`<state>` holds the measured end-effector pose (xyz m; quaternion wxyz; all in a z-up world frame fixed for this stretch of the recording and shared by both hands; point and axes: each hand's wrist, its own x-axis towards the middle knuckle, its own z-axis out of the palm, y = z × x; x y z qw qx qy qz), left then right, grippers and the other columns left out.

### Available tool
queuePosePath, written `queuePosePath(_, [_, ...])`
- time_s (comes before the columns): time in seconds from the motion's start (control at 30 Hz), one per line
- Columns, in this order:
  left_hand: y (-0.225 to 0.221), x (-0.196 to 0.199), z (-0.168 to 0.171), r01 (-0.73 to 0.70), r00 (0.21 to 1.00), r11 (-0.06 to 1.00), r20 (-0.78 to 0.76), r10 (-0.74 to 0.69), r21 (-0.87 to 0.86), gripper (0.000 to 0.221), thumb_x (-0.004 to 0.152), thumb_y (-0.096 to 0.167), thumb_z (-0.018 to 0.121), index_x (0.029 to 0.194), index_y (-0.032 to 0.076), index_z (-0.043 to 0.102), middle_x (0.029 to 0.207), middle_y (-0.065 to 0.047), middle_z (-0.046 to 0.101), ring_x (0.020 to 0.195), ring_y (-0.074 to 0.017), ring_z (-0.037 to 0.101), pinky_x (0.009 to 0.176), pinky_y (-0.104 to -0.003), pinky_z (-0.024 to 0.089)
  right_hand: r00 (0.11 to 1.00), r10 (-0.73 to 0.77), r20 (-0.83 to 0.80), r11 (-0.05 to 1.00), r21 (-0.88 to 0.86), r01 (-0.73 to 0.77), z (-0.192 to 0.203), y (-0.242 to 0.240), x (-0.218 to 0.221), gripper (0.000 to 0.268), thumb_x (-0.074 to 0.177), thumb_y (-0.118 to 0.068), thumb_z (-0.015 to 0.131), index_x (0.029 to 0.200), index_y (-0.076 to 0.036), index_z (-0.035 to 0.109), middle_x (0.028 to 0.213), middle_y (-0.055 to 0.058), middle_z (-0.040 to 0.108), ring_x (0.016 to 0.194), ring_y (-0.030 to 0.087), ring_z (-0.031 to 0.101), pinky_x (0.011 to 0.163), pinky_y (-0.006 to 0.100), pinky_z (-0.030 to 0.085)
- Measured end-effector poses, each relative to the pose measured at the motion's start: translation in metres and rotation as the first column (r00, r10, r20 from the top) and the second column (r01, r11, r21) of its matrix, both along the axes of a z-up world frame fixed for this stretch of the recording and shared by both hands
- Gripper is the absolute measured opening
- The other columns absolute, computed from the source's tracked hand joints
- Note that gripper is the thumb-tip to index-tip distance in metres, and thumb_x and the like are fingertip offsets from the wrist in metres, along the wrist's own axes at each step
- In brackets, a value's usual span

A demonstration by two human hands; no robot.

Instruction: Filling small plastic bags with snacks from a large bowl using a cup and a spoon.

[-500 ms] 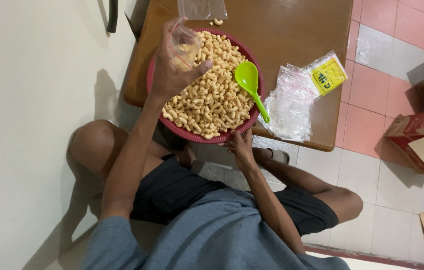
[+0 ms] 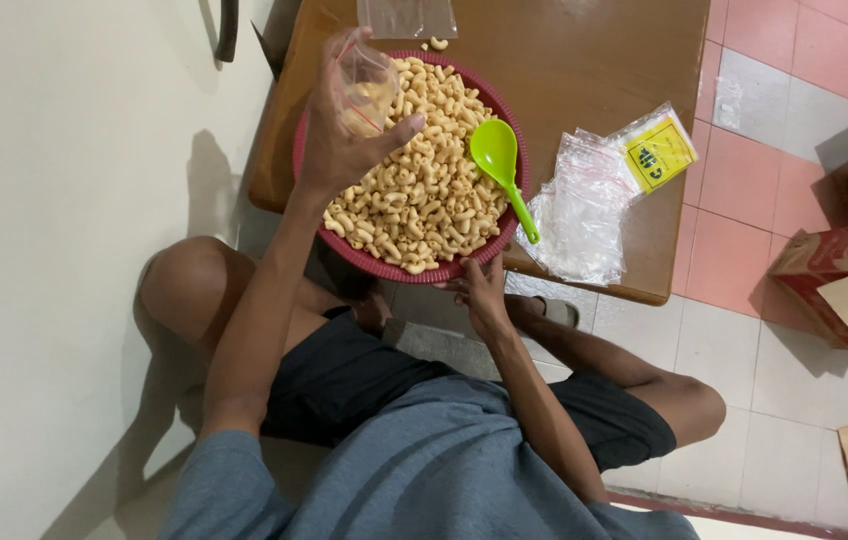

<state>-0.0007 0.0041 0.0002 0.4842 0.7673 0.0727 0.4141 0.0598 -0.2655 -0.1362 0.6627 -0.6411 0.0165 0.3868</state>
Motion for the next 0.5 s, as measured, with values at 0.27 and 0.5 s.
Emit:
queuePosePath(0.27, [-0.002, -0.001, 0.003, -0.017, 0.999, 1.000, -0.031, 0.017, 0.004, 0.082, 0.095, 0.036, 0.091, 0.153, 0.019, 0.036, 0.158, -0.010, 0.045, 0.141, -0.0307, 0.057, 0.117, -0.046, 0.056, 0.999, -0.004, -0.035, 1.000, -0.029, 0.003, -0.004, -0.018, -0.005, 0.070, 0.098, -0.025, 0.063, 0.158, -0.026, 0.027, 0.125, 0.013, 0.071, 0.070, 0.027, 0.077, 0.040, 0.023, 0.038])
queuePosePath(0.5, [-0.005, 0.000, 0.000, 0.000, 1.000, 1.000, -0.011, 0.000, 0.004, 0.083, 0.094, 0.037, 0.091, 0.153, 0.019, 0.035, 0.146, -0.013, 0.053, 0.122, -0.0257, 0.065, 0.103, -0.043, 0.063, 0.999, -0.027, -0.020, 0.998, -0.057, 0.026, -0.008, -0.017, -0.003, 0.067, 0.097, -0.023, 0.063, 0.156, -0.024, 0.031, 0.121, 0.011, 0.073, 0.068, 0.025, 0.076, 0.042, 0.025, 0.042])
